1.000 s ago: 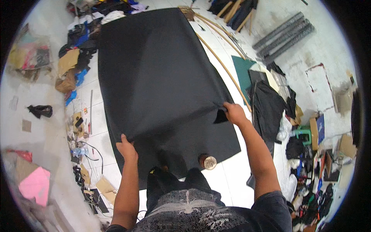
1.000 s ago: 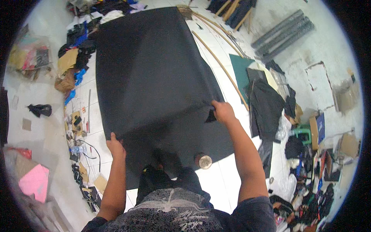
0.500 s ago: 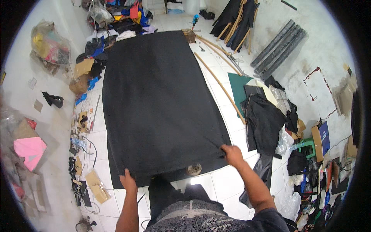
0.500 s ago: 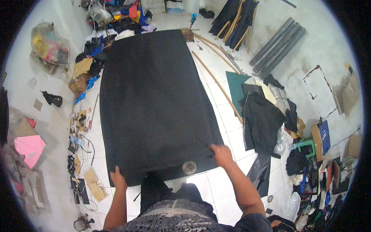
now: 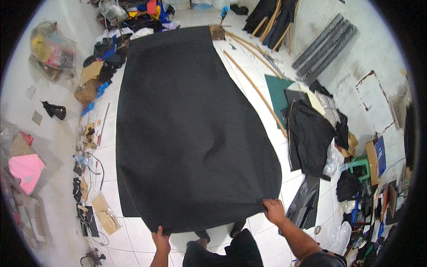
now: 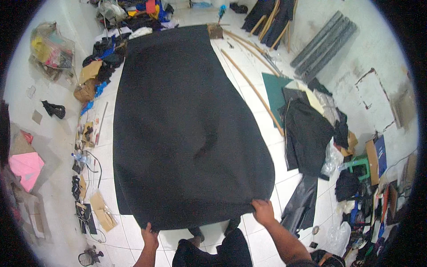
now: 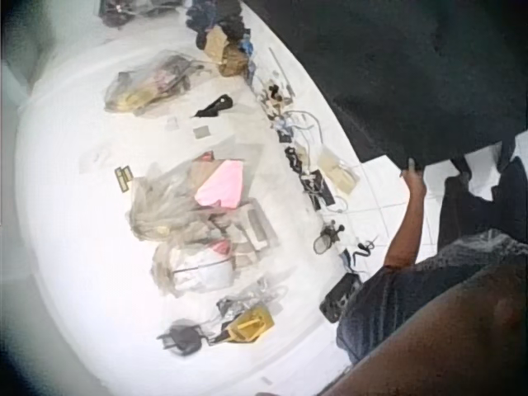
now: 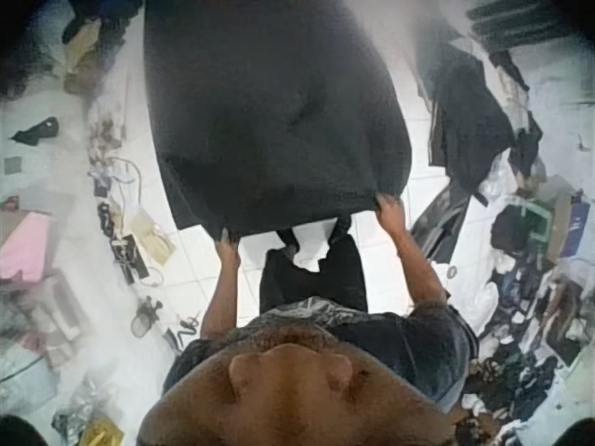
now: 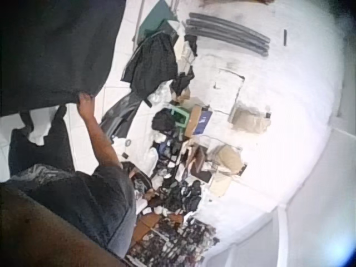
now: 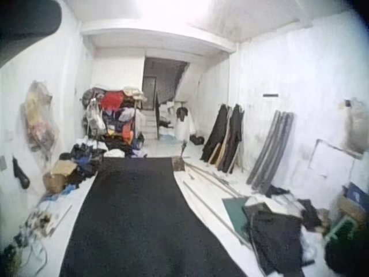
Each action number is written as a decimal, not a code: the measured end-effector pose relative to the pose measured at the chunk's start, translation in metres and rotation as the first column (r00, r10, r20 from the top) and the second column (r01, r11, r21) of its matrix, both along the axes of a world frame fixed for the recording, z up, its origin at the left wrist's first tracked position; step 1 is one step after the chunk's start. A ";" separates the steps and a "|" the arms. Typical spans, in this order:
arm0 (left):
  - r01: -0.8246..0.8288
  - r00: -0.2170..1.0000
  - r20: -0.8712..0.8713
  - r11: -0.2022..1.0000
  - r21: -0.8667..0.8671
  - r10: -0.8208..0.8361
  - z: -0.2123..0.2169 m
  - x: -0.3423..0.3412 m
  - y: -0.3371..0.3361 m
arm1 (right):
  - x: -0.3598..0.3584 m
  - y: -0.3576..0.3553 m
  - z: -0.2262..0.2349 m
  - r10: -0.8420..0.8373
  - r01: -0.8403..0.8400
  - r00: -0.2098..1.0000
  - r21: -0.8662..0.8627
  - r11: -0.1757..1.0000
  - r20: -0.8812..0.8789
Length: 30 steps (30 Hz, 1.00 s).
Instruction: The person cuts a large piece of black material on the floor using shears, moving a wooden rod out of the way and smoothing the fabric by hand.
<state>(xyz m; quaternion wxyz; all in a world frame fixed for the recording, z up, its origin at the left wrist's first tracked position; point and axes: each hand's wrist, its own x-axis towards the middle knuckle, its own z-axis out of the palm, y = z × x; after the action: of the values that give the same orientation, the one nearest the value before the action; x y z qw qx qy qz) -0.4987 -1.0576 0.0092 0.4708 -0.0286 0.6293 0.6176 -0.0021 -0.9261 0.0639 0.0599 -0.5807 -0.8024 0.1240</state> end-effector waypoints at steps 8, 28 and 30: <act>0.138 0.975 0.188 0.987 -0.086 -0.120 -0.280 0.005 0.079 | 0.029 0.104 -0.293 0.022 -0.020 1.000 -0.103 0.994 0.018; 0.046 0.999 0.025 0.993 -0.107 -0.043 -0.572 -0.071 0.105 | 0.114 0.160 -0.546 -0.259 0.311 0.932 0.192 0.931 -0.255; -0.091 0.996 0.012 0.986 -0.143 0.093 -0.585 -0.120 0.103 | 0.111 0.170 -0.543 -0.217 0.313 0.887 0.188 0.931 -0.407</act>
<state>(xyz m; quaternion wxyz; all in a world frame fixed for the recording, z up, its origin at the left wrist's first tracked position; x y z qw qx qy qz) -0.6186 -0.9548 -0.5759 0.4445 -0.0971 0.6652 0.5921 0.1090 -0.7562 -0.4796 0.3024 -0.6384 -0.6970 0.1232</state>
